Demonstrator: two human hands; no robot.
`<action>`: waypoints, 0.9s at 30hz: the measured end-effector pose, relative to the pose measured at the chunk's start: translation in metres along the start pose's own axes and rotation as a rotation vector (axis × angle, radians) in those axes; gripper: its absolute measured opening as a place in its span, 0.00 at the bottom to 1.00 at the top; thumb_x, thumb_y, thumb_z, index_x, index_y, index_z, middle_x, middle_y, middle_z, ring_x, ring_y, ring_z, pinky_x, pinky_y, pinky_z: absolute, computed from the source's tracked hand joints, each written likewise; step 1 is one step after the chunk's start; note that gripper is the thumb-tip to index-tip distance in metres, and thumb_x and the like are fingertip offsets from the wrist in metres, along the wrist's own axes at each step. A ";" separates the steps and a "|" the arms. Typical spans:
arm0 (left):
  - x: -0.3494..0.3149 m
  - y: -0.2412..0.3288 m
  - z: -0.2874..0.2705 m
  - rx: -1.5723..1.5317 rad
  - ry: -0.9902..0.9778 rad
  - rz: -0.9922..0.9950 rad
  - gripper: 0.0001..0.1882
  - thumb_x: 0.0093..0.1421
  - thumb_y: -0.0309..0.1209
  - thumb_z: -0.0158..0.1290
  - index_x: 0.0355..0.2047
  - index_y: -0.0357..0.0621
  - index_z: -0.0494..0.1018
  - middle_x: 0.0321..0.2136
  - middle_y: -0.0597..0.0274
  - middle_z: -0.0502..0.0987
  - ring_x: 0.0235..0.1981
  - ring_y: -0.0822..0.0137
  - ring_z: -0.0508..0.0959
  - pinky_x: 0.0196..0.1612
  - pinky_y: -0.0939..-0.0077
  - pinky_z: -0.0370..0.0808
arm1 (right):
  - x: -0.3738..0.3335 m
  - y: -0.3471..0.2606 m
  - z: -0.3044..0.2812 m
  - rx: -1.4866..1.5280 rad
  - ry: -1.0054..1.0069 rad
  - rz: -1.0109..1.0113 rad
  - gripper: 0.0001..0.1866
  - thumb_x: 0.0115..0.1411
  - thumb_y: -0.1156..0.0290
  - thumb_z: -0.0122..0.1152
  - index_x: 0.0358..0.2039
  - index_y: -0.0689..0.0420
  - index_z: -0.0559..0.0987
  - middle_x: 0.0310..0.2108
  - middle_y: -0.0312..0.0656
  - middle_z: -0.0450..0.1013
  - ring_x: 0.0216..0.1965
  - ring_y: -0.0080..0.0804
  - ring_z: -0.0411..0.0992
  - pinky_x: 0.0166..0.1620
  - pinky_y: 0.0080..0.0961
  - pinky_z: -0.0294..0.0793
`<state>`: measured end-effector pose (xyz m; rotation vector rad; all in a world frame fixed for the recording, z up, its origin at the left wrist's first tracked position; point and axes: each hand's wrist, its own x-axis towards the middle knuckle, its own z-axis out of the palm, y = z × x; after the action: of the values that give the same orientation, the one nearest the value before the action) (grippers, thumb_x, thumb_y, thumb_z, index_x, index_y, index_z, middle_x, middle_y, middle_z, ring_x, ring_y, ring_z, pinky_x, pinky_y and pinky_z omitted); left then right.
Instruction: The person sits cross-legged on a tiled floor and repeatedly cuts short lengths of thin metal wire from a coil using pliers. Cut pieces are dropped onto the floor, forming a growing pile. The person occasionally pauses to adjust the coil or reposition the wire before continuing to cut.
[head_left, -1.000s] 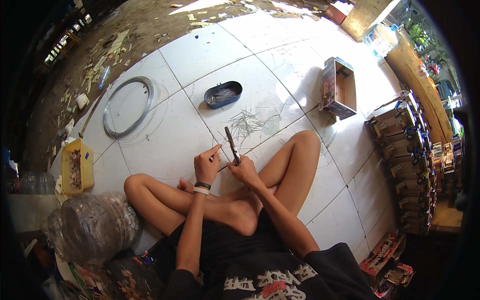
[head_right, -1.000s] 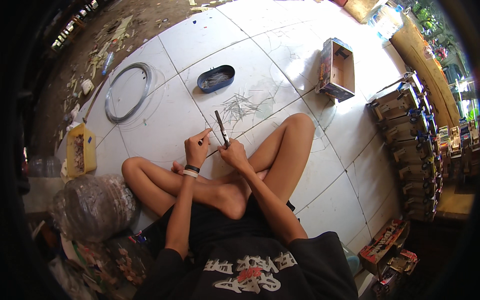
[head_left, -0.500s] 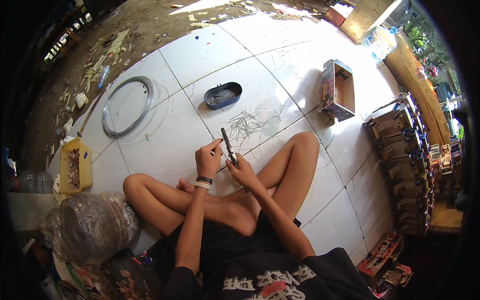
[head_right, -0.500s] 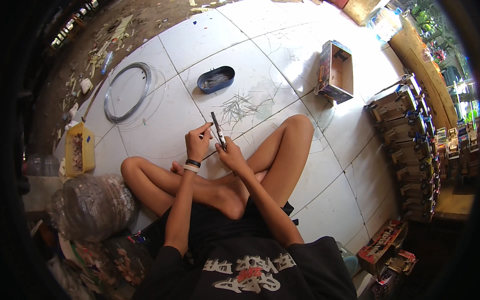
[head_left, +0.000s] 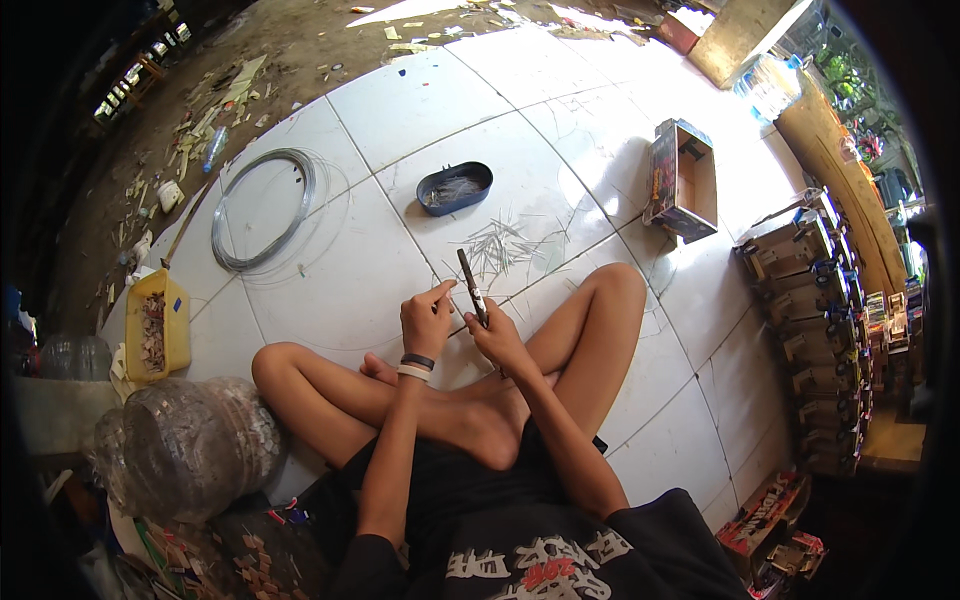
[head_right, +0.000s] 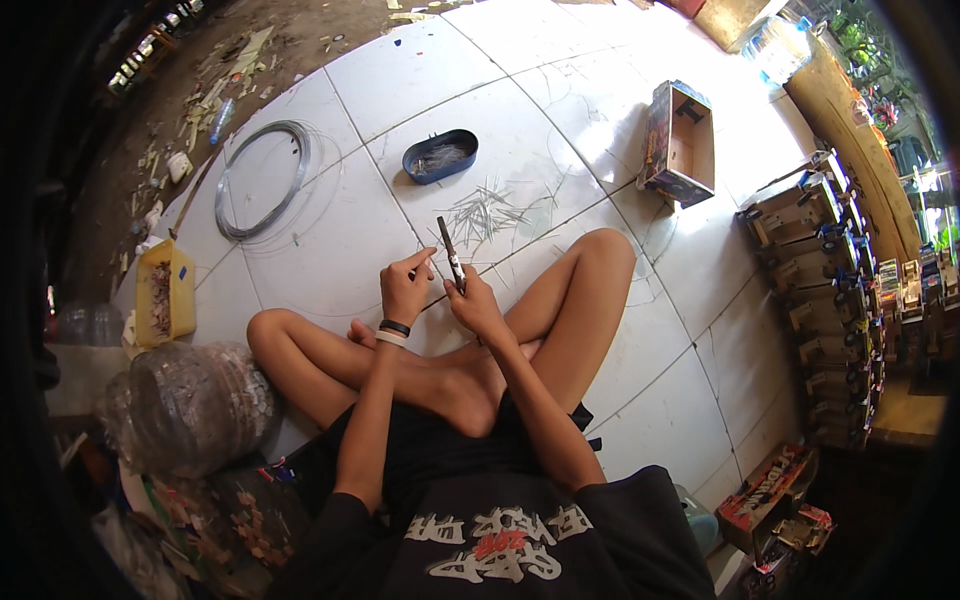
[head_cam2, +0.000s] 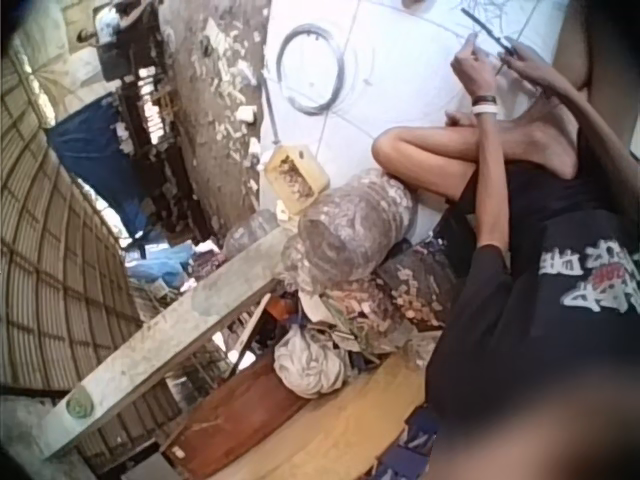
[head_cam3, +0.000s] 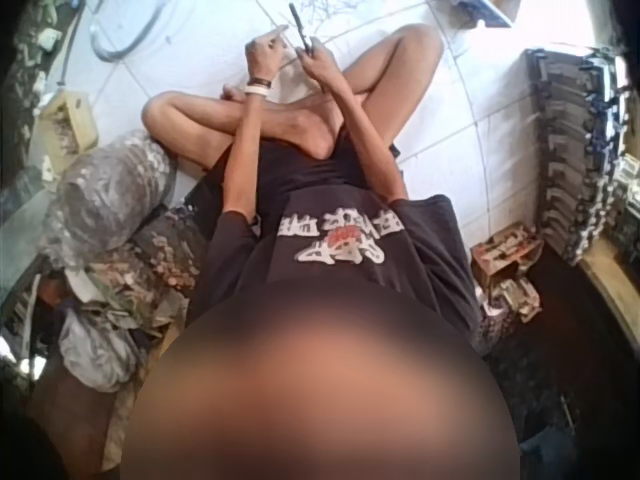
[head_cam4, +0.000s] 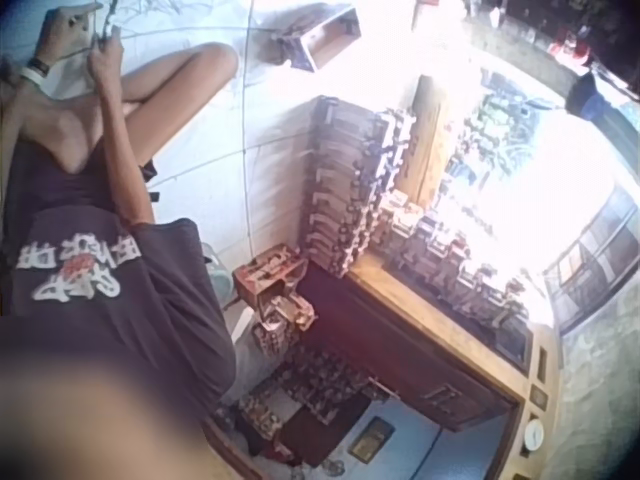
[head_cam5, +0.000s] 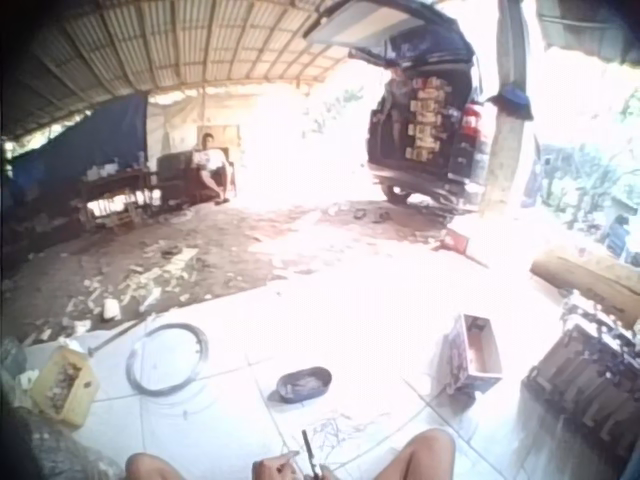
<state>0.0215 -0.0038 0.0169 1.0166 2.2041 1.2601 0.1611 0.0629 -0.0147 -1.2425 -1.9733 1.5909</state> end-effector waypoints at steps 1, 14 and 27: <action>0.001 -0.001 -0.001 0.001 -0.009 -0.010 0.14 0.66 0.27 0.55 0.49 0.48 0.84 0.22 0.51 0.82 0.24 0.57 0.84 0.33 0.64 0.78 | -0.001 0.001 -0.001 -0.028 -0.031 0.023 0.17 0.68 0.62 0.61 0.41 0.65 0.73 0.28 0.54 0.77 0.30 0.45 0.75 0.37 0.39 0.74; 0.000 -0.005 0.002 -0.037 0.025 0.061 0.13 0.67 0.28 0.56 0.49 0.46 0.85 0.20 0.53 0.82 0.21 0.71 0.81 0.29 0.73 0.75 | -0.008 -0.010 -0.001 -0.124 0.001 0.061 0.18 0.65 0.61 0.64 0.41 0.65 0.73 0.32 0.62 0.79 0.36 0.64 0.78 0.40 0.49 0.75; 0.005 -0.006 -0.007 0.009 0.067 0.017 0.12 0.66 0.28 0.55 0.47 0.44 0.85 0.21 0.53 0.83 0.23 0.61 0.84 0.33 0.68 0.78 | 0.005 -0.004 0.010 -0.055 0.119 0.001 0.19 0.68 0.63 0.62 0.50 0.63 0.71 0.28 0.53 0.76 0.29 0.45 0.75 0.36 0.40 0.74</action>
<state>0.0113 -0.0061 0.0159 1.0127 2.2573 1.3105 0.1493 0.0602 -0.0156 -1.3271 -1.9546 1.4370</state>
